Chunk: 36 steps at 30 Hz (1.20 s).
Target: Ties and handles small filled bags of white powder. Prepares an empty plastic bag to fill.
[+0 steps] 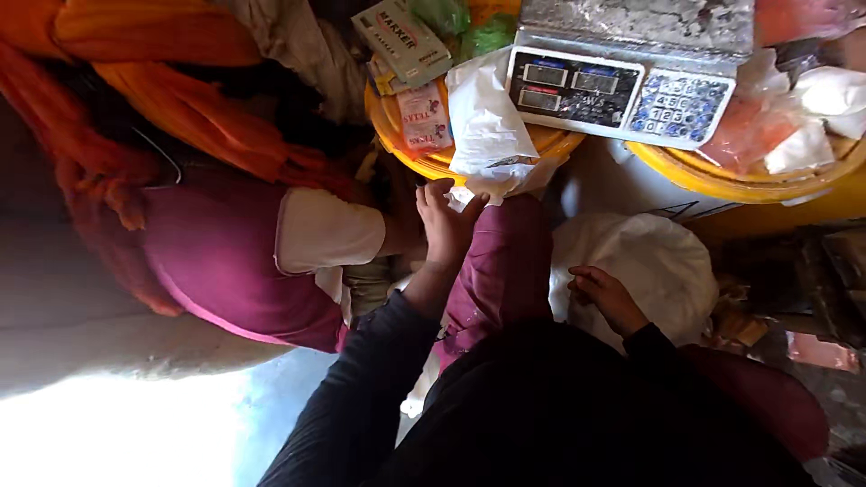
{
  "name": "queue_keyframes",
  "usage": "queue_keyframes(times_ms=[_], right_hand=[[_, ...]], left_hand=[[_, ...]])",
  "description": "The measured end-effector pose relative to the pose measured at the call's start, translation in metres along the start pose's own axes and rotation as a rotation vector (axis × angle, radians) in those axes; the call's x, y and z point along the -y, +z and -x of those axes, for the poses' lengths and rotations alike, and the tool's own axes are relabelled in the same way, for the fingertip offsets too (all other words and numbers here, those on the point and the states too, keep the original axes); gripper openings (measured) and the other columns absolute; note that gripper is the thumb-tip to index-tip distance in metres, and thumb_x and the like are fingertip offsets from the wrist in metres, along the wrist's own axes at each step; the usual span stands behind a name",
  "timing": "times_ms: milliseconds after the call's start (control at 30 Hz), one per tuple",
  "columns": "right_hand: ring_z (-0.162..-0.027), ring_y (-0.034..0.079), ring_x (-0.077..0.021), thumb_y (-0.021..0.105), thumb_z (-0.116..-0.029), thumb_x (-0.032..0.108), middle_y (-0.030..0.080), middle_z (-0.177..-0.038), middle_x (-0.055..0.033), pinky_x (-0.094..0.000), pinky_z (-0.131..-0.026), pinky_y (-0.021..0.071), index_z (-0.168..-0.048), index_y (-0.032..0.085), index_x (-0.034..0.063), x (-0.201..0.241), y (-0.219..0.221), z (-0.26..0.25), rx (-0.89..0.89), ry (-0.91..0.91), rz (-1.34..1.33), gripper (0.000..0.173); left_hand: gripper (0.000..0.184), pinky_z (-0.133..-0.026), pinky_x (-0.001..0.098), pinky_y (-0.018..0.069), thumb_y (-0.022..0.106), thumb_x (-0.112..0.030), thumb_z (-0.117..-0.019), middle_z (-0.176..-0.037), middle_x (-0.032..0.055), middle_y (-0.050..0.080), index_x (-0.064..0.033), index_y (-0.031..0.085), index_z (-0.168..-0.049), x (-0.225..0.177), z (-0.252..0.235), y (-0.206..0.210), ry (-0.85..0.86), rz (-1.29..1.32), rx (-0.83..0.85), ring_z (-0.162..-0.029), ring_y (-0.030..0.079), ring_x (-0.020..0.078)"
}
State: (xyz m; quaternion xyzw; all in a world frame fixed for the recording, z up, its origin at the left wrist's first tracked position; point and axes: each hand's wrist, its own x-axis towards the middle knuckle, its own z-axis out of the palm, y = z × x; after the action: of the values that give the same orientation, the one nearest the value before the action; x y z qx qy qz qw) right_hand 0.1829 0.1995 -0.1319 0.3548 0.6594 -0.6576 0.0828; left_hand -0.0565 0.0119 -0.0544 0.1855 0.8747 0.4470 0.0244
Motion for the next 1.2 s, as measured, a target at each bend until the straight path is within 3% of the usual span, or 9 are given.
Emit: queue_keyframes(times_ms=[67,167,333,433,500,600,700,1067,1200], right_hand=[[-0.087,0.067,-0.0153,0.051,-0.1072,0.017,0.068,-0.108,-0.0119,-0.0325,-0.078,0.0567,-0.136,0.057,0.0007,-0.001,-0.003,0.004,-0.017,-0.009,-0.001,0.033],[-0.095,0.068,-0.017,0.054,-0.105,0.017,0.068,-0.114,-0.0151,-0.0337,-0.084,0.0566,-0.133,0.06,-0.0018,0.004,-0.009,0.014,-0.15,-0.184,0.059,0.034],[-0.127,0.056,-0.0257,0.073,-0.0915,0.033,0.056,-0.138,-0.0246,-0.0398,-0.101,0.0513,-0.138,0.053,-0.0077,0.047,-0.005,0.015,-0.347,-0.924,0.145,0.065],[-0.144,0.041,-0.0297,0.083,-0.0801,0.045,0.042,-0.156,-0.0224,-0.0491,-0.116,0.0386,-0.151,0.038,-0.0042,0.094,-0.01,0.006,-0.127,-1.12,0.147,0.098],[-0.143,0.043,-0.0272,0.09,-0.0709,0.032,0.046,-0.155,-0.0184,-0.0459,-0.116,0.0394,-0.154,0.035,-0.0024,0.12,-0.015,0.006,0.19,-1.064,0.1,0.105],[-0.108,0.065,-0.0056,0.083,-0.0766,0.003,0.068,-0.118,-0.0054,-0.0254,-0.095,0.0557,-0.128,0.062,-0.0013,0.132,-0.016,0.013,0.524,-0.774,0.035,0.056],[-0.081,0.061,0.0036,0.077,-0.088,0.011,0.069,-0.089,0.001,-0.017,-0.077,0.0514,-0.098,0.071,0.0004,0.127,-0.024,0.019,0.474,-0.6,0.215,0.016],[-0.1,0.068,-0.0059,0.076,-0.0847,0.012,0.073,-0.11,0.0041,-0.0274,-0.087,0.0588,-0.109,0.072,0.0126,0.093,-0.046,0.027,0.026,-0.837,-0.244,0.025],[-0.111,0.069,-0.0141,0.077,-0.0843,0.011,0.073,-0.116,-0.0025,-0.0319,-0.092,0.059,-0.099,0.07,0.0139,0.084,-0.042,0.03,0.015,-0.988,-0.245,0.016]], left_hand=[[0.056,-0.104,0.0571,0.0441,0.075,-0.031,-0.0923,-0.134,0.0324,0.054,0.0088,0.059,-0.128,-0.008,-0.009,0.019,-0.193,0.074,0.091,-0.124,0.053,0.045],[0.032,-0.101,0.0517,0.0484,0.064,-0.019,-0.0999,-0.122,0.0267,0.063,0.0084,0.065,-0.116,-0.022,0.013,0.033,0.065,0.118,0.151,-0.118,0.06,0.0366],[0.013,-0.083,0.0277,0.0584,0.063,0.0,-0.0944,-0.094,-0.005,0.069,-0.0094,0.059,-0.102,-0.055,0.048,0.019,0.325,0.711,0.447,-0.088,0.067,0.0038],[0.011,-0.086,0.0247,0.058,0.062,-0.014,-0.1013,-0.101,-0.0112,0.072,-0.0194,0.068,-0.109,-0.068,0.051,0.005,0.355,0.864,0.746,-0.093,0.068,0.0003],[0.015,-0.089,0.0239,0.0569,0.06,-0.025,-0.1036,-0.106,-0.0129,0.073,-0.0214,0.073,-0.112,-0.071,0.052,-0.004,0.364,0.834,0.84,-0.098,0.067,-0.0016],[0.014,-0.081,0.0257,0.0593,0.062,-0.023,-0.1016,-0.097,-0.0084,0.074,-0.0217,0.075,-0.105,-0.069,0.053,-0.019,0.268,0.833,0.708,-0.087,0.068,0.0019],[0.015,-0.075,0.0244,0.0598,0.063,-0.016,-0.1,-0.091,-0.006,0.075,-0.0228,0.076,-0.102,-0.067,0.05,-0.038,0.171,0.86,0.508,-0.08,0.069,0.0032],[0.019,-0.064,0.0259,0.0623,0.058,-0.005,-0.0994,-0.089,-0.0014,0.075,-0.0167,0.072,-0.105,-0.067,0.054,-0.033,0.066,0.887,0.494,-0.071,0.071,0.0073],[0.014,-0.068,0.0254,0.0617,0.066,-0.009,-0.0959,-0.089,-0.0023,0.075,-0.0176,0.072,-0.105,-0.067,0.053,-0.025,0.071,0.917,0.514,-0.075,0.071,0.0063]])
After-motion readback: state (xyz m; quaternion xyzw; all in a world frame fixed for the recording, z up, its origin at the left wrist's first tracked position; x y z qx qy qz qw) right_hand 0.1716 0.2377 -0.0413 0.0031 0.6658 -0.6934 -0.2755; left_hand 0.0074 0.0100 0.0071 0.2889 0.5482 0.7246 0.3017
